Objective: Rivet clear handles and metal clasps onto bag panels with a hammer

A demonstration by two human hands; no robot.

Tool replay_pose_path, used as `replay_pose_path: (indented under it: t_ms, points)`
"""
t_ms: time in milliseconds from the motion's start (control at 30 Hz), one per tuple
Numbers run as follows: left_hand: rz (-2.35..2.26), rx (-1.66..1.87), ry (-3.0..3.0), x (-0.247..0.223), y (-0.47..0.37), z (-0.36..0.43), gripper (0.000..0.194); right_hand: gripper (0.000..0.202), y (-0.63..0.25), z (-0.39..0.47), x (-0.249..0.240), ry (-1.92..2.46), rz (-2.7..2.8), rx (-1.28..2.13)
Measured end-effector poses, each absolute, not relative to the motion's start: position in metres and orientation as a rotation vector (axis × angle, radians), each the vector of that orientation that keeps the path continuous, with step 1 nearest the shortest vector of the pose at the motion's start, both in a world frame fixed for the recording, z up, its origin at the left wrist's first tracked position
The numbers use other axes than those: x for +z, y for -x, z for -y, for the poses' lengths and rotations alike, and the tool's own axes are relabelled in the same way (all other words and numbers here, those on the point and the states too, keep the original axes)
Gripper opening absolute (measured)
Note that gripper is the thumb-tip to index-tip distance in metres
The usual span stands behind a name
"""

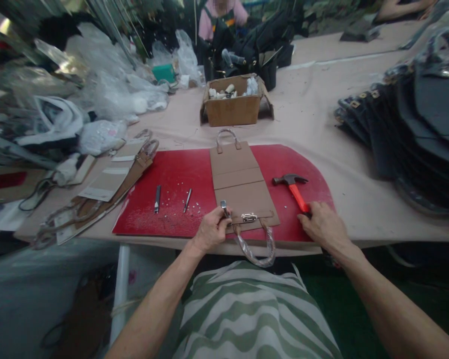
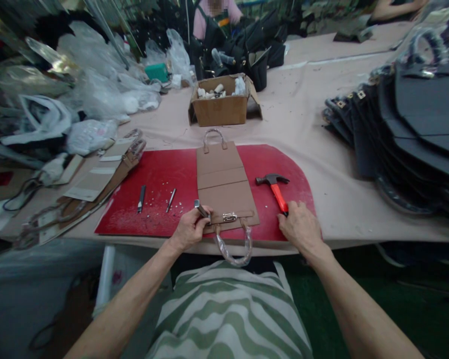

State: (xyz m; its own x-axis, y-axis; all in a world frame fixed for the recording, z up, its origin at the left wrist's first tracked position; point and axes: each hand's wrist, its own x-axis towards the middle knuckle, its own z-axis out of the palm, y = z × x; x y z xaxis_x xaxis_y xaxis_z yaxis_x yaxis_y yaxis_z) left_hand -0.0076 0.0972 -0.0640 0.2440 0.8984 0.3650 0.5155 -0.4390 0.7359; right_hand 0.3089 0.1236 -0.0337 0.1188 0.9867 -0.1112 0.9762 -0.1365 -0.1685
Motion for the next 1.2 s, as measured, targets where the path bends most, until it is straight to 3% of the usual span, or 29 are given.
replay_pose_path:
  t_ms: [67, 167, 233, 567, 867, 1000, 1100, 1200]
  points:
    - [-1.277, 1.053, -2.057, -0.063, 0.008, -0.098, 0.022, 0.012, -0.309, -0.131, -0.029, 2.280, 1.806, 0.602]
    - [-1.291, 1.083, -2.041, -0.064, 0.007, -0.097, 0.022, 0.014, -0.308, -0.138, -0.021, 2.005, 1.170, 1.347]
    - [-1.312, 1.116, -2.019, -0.065, 0.006, -0.096, 0.022, 0.011, -0.304, -0.138, -0.018, 1.799, 0.906, 1.653]
    - [-1.307, 1.111, -2.032, -0.068, 0.006, -0.096, 0.023, 0.007, -0.284, -0.134, -0.022, 1.568, 0.662, 1.860]
    - [-1.289, 1.111, -2.005, -0.066, 0.005, -0.096, 0.022, 0.020, -0.259, -0.130, 0.013, 1.580, 0.847, 1.635]
    - [-1.288, 1.127, -2.010, -0.068, 0.004, -0.094, 0.022, 0.034, -0.244, -0.109, 0.055, 1.553, 1.482, 1.142]
    - [-1.298, 1.135, -1.991, -0.069, 0.003, -0.093, 0.021, 0.033, -0.239, -0.094, 0.072, 1.503, 1.955, 0.654]
    - [-1.311, 1.138, -1.982, -0.068, 0.001, -0.092, 0.020, 0.028, -0.239, -0.086, 0.080, 1.429, 2.286, 0.434]
